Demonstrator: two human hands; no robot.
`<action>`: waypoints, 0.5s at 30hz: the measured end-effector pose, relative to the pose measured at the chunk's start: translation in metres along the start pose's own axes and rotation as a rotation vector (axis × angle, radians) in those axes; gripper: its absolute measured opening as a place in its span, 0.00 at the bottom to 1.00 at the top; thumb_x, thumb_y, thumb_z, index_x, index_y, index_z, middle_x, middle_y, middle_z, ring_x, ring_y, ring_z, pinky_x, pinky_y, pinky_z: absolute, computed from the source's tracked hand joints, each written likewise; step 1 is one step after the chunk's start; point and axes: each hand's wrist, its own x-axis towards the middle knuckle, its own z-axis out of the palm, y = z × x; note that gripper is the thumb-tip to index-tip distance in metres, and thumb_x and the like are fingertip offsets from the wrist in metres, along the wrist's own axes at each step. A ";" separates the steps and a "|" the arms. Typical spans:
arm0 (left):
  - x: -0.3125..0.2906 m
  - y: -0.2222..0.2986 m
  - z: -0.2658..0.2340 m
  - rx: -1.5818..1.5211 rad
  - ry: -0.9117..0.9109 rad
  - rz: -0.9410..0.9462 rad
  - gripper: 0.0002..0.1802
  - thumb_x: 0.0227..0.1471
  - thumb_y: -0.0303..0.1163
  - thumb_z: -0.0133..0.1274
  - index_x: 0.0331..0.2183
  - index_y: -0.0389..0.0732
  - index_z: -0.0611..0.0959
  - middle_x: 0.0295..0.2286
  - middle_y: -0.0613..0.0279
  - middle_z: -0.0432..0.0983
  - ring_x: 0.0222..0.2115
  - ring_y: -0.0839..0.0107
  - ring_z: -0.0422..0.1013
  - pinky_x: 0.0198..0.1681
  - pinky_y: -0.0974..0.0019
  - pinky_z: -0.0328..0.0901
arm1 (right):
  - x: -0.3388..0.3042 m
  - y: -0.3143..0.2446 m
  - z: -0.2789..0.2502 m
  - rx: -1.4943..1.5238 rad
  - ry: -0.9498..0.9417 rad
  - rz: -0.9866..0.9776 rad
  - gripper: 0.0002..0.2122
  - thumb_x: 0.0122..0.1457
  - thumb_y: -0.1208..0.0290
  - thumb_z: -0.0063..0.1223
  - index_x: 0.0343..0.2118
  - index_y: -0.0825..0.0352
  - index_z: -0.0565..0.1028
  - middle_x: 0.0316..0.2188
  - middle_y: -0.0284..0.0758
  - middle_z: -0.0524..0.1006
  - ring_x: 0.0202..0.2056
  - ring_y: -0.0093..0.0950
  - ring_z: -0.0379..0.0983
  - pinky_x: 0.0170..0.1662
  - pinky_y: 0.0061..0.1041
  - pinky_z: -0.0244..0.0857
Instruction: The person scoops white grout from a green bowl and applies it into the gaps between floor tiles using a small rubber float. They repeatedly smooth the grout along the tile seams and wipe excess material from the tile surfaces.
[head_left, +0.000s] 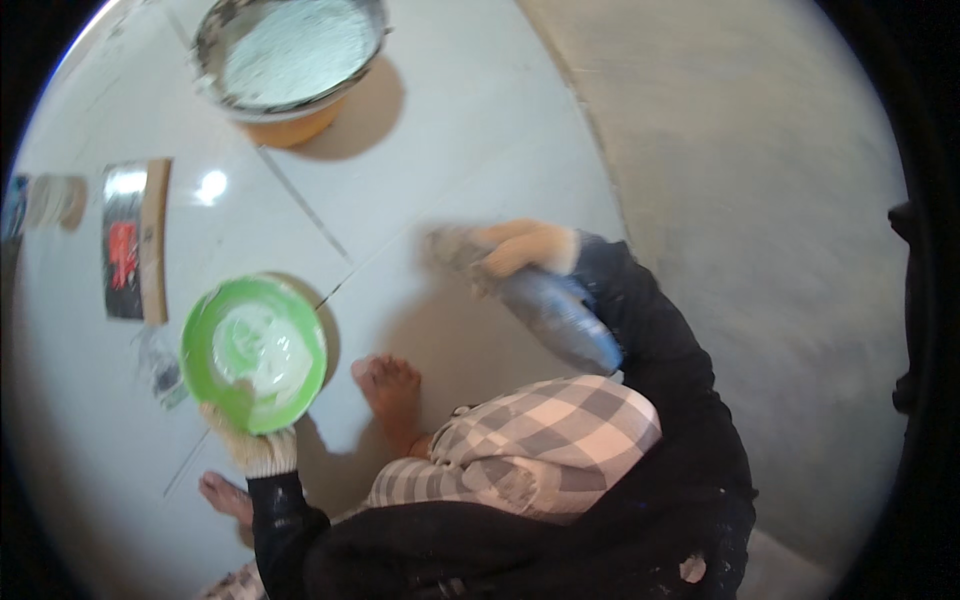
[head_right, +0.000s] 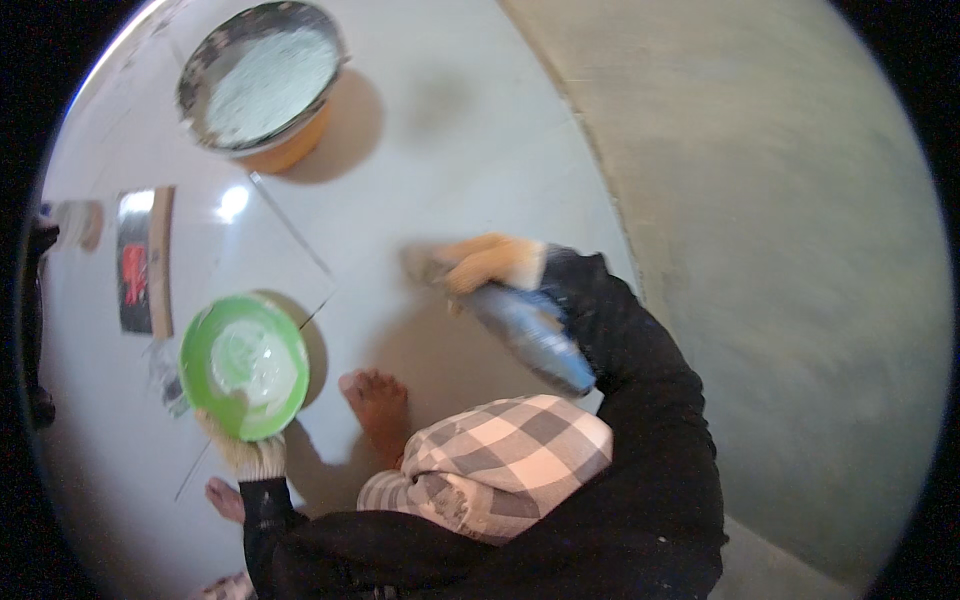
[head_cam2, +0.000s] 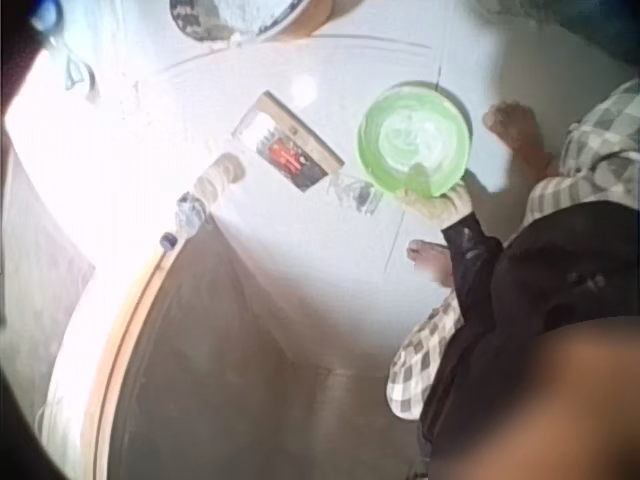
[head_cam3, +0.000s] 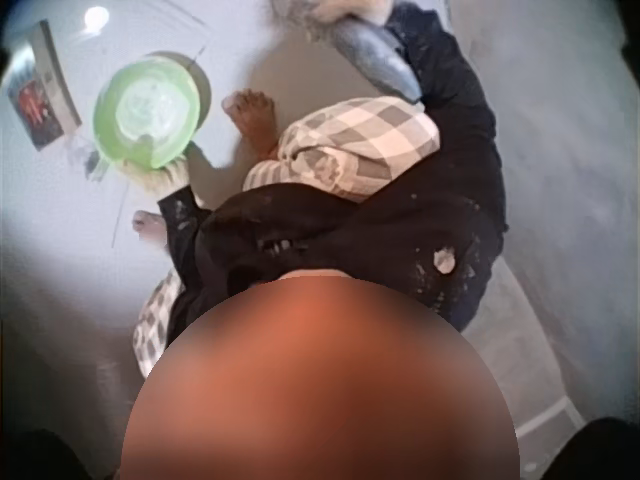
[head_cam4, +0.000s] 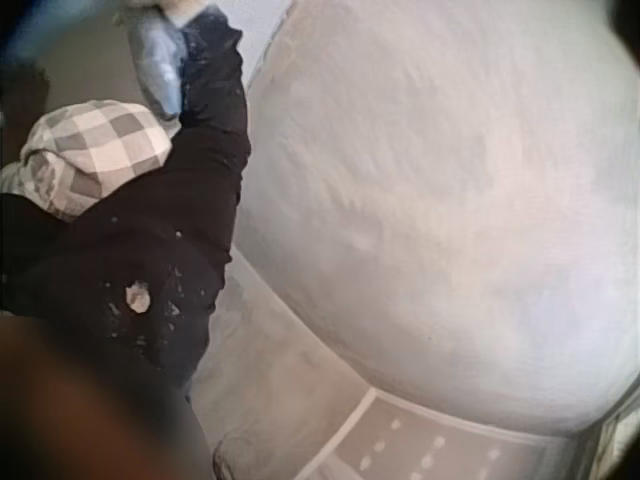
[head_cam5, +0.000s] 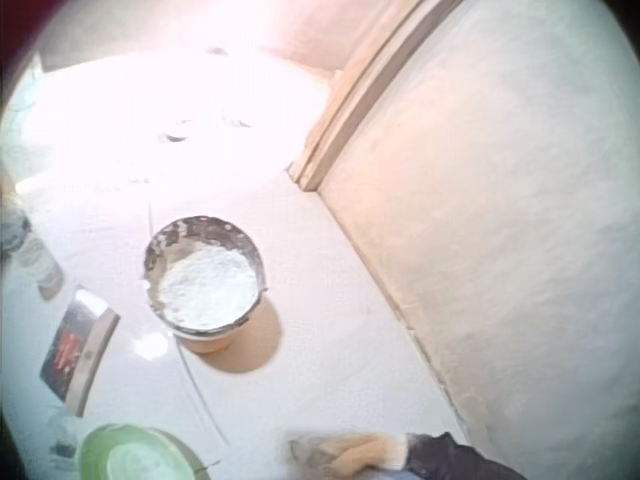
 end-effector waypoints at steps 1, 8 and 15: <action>0.000 -0.003 -0.003 0.049 -0.056 0.040 0.27 0.64 0.48 0.50 0.61 0.51 0.69 0.55 0.67 0.68 0.55 0.67 0.66 0.61 0.55 0.64 | 0.000 -0.005 0.008 0.158 0.027 -0.004 0.24 0.61 0.64 0.57 0.56 0.73 0.72 0.44 0.43 0.79 0.44 0.32 0.78 0.48 0.32 0.71; 0.024 -0.023 0.000 0.256 -0.079 0.291 0.26 0.68 0.49 0.46 0.56 0.39 0.73 0.45 0.66 0.73 0.46 0.75 0.69 0.52 0.67 0.66 | 0.067 -0.023 0.051 -0.985 0.107 -0.683 0.27 0.57 0.65 0.57 0.61 0.64 0.70 0.55 0.42 0.74 0.50 0.35 0.73 0.50 0.34 0.68; 0.032 -0.028 0.017 0.358 -0.136 0.321 0.28 0.67 0.51 0.47 0.52 0.35 0.77 0.43 0.64 0.75 0.44 0.76 0.70 0.50 0.68 0.66 | 0.111 -0.002 0.120 -1.707 0.155 -0.971 0.23 0.51 0.71 0.57 0.52 0.46 0.75 0.60 0.30 0.69 0.45 0.41 0.68 0.47 0.42 0.63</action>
